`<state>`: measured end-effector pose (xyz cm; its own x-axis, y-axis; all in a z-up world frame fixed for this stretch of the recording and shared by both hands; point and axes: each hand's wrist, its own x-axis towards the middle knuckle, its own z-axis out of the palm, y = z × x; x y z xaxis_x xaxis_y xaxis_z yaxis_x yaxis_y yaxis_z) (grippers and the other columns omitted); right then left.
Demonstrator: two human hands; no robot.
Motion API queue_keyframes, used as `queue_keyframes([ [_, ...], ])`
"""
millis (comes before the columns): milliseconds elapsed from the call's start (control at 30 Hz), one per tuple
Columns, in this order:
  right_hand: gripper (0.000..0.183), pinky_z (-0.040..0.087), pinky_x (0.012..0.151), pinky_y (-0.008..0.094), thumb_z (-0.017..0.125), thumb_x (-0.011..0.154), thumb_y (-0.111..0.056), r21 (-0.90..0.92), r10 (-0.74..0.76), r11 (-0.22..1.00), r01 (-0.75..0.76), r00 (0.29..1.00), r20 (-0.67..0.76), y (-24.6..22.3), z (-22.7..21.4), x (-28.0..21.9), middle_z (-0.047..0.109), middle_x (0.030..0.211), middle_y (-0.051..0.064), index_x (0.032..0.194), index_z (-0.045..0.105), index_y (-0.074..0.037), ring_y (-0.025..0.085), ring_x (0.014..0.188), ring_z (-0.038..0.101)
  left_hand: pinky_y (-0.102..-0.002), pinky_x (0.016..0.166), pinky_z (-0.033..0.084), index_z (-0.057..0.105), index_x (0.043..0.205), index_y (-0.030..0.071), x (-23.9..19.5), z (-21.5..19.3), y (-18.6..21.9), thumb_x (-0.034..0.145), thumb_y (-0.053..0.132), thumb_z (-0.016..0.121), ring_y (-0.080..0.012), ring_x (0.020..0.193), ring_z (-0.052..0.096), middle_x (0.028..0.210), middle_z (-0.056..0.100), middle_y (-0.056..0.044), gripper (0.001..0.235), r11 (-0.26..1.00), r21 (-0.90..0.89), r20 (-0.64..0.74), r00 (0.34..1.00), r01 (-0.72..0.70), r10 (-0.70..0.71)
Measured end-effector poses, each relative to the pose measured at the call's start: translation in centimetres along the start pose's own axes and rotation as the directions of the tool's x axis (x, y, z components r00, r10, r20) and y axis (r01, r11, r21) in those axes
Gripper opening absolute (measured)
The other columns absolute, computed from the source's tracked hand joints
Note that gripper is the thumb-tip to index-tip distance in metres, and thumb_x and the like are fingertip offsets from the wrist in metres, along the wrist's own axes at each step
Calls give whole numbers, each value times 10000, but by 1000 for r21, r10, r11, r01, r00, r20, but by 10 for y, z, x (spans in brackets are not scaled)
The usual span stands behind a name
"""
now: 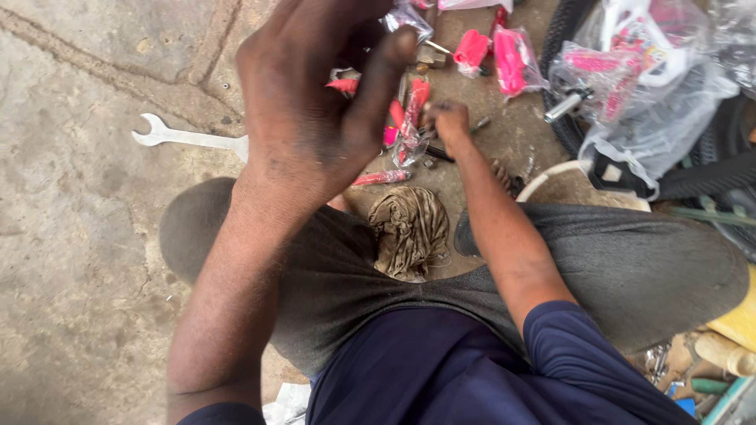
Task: The person is assembling a bicycle handlebar. They wrap a pink decorative cover around the handlebar, attach pink grips and brake levers, and secure the components using a wrench. The person also handles a bell and other small parts during the process.
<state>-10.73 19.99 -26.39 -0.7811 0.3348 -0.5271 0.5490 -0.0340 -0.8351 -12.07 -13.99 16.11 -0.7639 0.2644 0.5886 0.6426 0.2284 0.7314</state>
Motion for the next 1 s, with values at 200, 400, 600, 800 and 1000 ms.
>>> queue_keyframes([
  [200,197,487,627,420,846,887,-165,-335,-409,891,306,862,-300,-46,32,85,693,789,68,926,686,-57,231,695,645,-336,634,514,670,1095,40,13,42,-52,1009,109,766,-212,731,668,907,653,-98,147,950,307,14,998,55,-62],
  [400,426,461,897,522,831,811,-85,-720,-787,486,495,606,-115,-94,73,134,636,1137,117,1208,679,-49,311,1109,572,-328,593,472,667,1118,46,10,58,-76,1021,84,767,-184,734,624,915,626,-73,145,933,349,-5,996,85,-89],
  [600,229,425,910,542,821,789,-95,-849,-709,322,420,701,78,-113,92,166,625,1159,89,1002,770,-161,296,1112,538,-312,597,483,659,1134,55,21,60,-67,1022,85,766,-185,763,640,957,643,-77,157,931,317,-19,983,179,-182],
  [800,147,535,884,383,716,897,23,124,-599,781,613,790,-130,-131,53,142,731,999,68,1039,740,-8,217,925,676,-322,568,473,677,1124,73,20,66,-75,1012,83,773,-169,689,632,909,648,-48,148,934,299,7,978,196,-207],
  [1000,191,606,893,355,659,953,-104,711,-398,666,227,914,82,-203,13,-25,729,1082,133,1093,687,24,217,965,697,-450,916,538,559,1376,42,13,68,-90,771,336,942,-356,1148,628,1327,585,-207,774,899,426,201,957,106,-208],
])
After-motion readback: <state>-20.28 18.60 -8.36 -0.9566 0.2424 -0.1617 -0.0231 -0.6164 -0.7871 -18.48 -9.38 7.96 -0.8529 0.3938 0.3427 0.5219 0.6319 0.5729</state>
